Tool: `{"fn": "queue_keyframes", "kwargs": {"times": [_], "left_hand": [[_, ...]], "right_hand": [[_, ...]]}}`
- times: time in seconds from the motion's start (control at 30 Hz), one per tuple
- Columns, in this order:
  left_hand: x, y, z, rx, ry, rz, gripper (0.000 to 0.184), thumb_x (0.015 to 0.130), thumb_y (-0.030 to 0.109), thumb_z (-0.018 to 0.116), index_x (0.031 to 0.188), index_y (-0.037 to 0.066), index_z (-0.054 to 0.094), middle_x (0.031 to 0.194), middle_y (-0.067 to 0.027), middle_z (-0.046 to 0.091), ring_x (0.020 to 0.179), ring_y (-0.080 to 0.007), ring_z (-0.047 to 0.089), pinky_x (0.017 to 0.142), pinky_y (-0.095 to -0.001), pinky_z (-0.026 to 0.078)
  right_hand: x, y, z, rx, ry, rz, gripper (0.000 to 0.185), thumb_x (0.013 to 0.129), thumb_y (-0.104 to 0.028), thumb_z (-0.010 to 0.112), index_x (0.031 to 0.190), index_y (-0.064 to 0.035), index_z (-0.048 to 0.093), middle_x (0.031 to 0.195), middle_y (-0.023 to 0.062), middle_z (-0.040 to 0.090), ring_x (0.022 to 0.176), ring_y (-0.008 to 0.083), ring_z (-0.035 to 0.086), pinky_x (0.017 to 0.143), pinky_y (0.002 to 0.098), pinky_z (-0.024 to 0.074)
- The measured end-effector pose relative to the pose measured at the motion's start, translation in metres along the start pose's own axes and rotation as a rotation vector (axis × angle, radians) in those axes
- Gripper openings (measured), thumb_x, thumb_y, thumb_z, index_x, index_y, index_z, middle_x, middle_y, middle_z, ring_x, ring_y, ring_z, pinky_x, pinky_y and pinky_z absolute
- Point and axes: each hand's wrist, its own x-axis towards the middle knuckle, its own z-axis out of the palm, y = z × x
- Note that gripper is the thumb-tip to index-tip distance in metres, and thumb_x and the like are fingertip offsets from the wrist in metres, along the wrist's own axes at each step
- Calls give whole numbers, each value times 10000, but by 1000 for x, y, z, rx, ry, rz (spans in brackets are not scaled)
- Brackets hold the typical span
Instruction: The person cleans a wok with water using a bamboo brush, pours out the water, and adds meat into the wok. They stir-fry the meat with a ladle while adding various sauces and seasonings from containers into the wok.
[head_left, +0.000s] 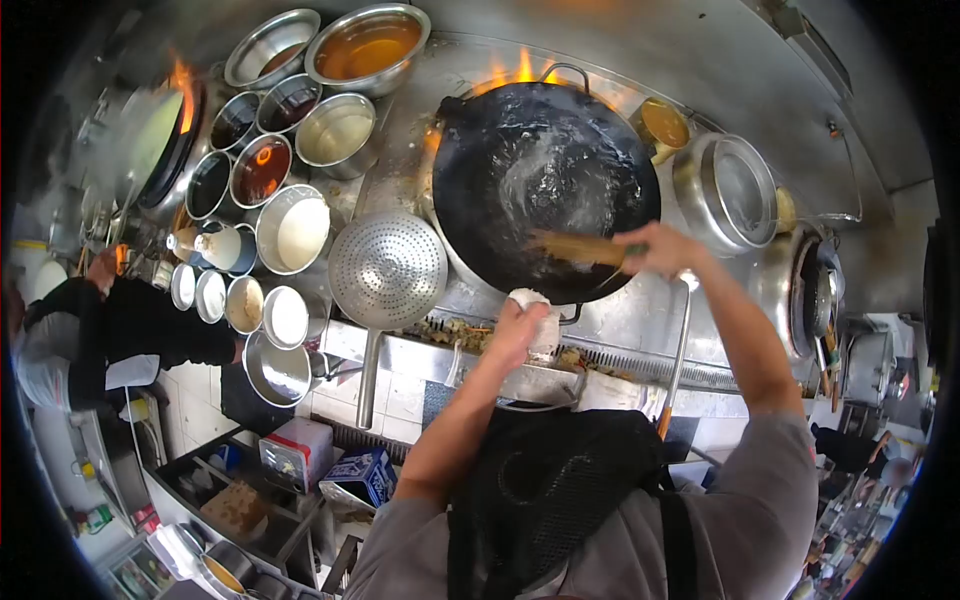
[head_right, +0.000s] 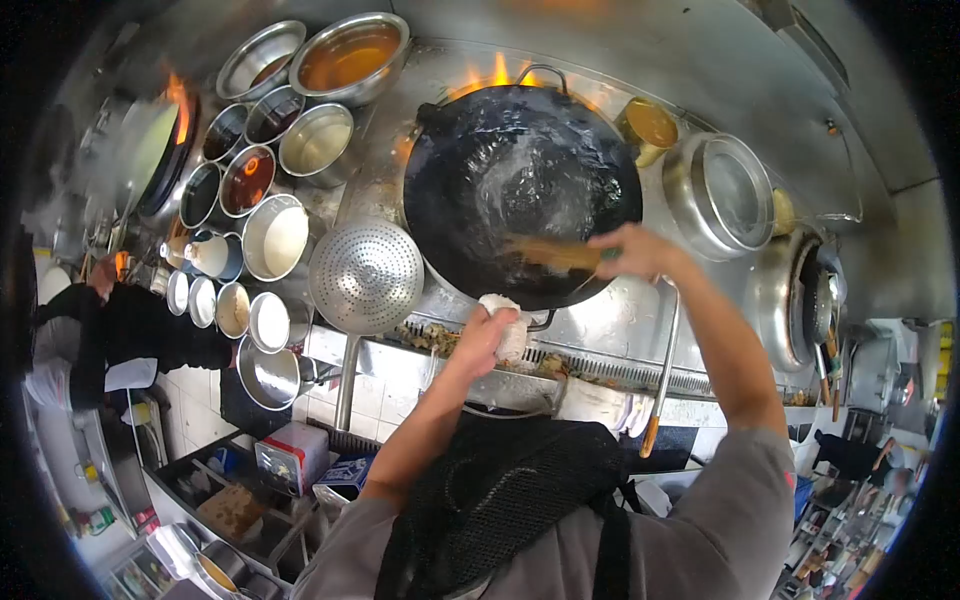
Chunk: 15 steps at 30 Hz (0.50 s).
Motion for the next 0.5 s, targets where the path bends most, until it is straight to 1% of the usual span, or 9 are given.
{"fn": "queue_keyframes", "kwargs": {"times": [0.07, 0.13, 0.2, 0.3, 0.33, 0.4, 0.43, 0.47, 0.5], "left_hand": [[-7, 9, 7, -11, 43, -38, 245, 853, 74, 610, 1086, 4, 575, 955, -80, 634, 830, -199, 646, 682, -348, 551], [-7, 10, 9, 6, 55, -23, 236, 859, 79, 610, 1080, 5, 569, 951, -86, 632, 824, -199, 647, 668, -356, 560], [-5, 9, 6, -3, 55, -57, 235, 861, 80, 613, 1079, 6, 566, 958, -88, 632, 826, -200, 649, 671, -360, 564], [-3, 8, 8, -55, 51, -82, 235, 862, 81, 622, 1077, 7, 563, 976, -91, 633, 835, -202, 652, 680, -364, 568], [-3, 6, 6, -94, 65, -82, 236, 862, 80, 627, 1076, 6, 563, 986, -91, 634, 842, -203, 654, 686, -365, 568], [-7, 13, 7, -87, 38, -92, 254, 860, 79, 634, 1090, 5, 557, 991, -91, 635, 848, -204, 653, 691, -362, 566], [-9, 14, 6, -83, 17, -98, 273, 857, 78, 641, 1104, 4, 551, 996, -90, 635, 854, -206, 653, 696, -359, 565], [-10, 12, 6, -83, 18, -102, 273, 857, 78, 641, 1104, 4, 551, 996, -90, 635, 854, -206, 653, 696, -359, 565], [-10, 10, 6, -64, 17, -79, 284, 855, 78, 644, 1111, 2, 548, 993, -90, 635, 856, -206, 651, 703, -356, 564]], "right_hand": [[30, -30, -25, 87, 169, 220, 607, 742, -405, 759, 1291, -173, 646, 1121, 190, 697, 1030, 314, 684, 919, 387, 522], [89, -36, -4, -70, 515, -38, 594, 806, -410, 715, 1341, -184, 588, 1058, 211, 692, 979, 381, 672, 869, 443, 535], [103, -85, 33, -110, 558, 121, 596, 866, -371, 651, 1409, -191, 484, 1047, 263, 673, 977, 437, 653, 874, 508, 529], [75, -103, 87, -47, 502, 39, 589, 887, -337, 631, 1431, -212, 445, 961, 321, 659, 963, 471, 640, 874, 545, 514], [50, -104, 92, -70, 365, 52, 622, 893, -339, 628, 1461, -229, 400, 1038, 313, 651, 960, 476, 644, 858, 536, 525], [-3, -86, 98, -323, 267, 152, 655, 894, -361, 634, 1480, -242, 369, 1150, 296, 619, 970, 464, 655, 833, 530, 540], [-19, -72, 86, -392, 171, 294, 621, 901, -283, 610, 1472, -234, 372, 1122, 292, 605, 968, 417, 667, 816, 522, 545], [-13, -13, 90, -552, 198, 326, 633, 915, -286, 595, 1492, -224, 344, 1123, 279, 603, 969, 421, 665, 810, 516, 549], [-13, -9, 63, -583, 288, 438, 619, 914, -299, 604, 1475, -193, 365, 1118, 268, 603, 952, 427, 665, 804, 507, 553]]}}
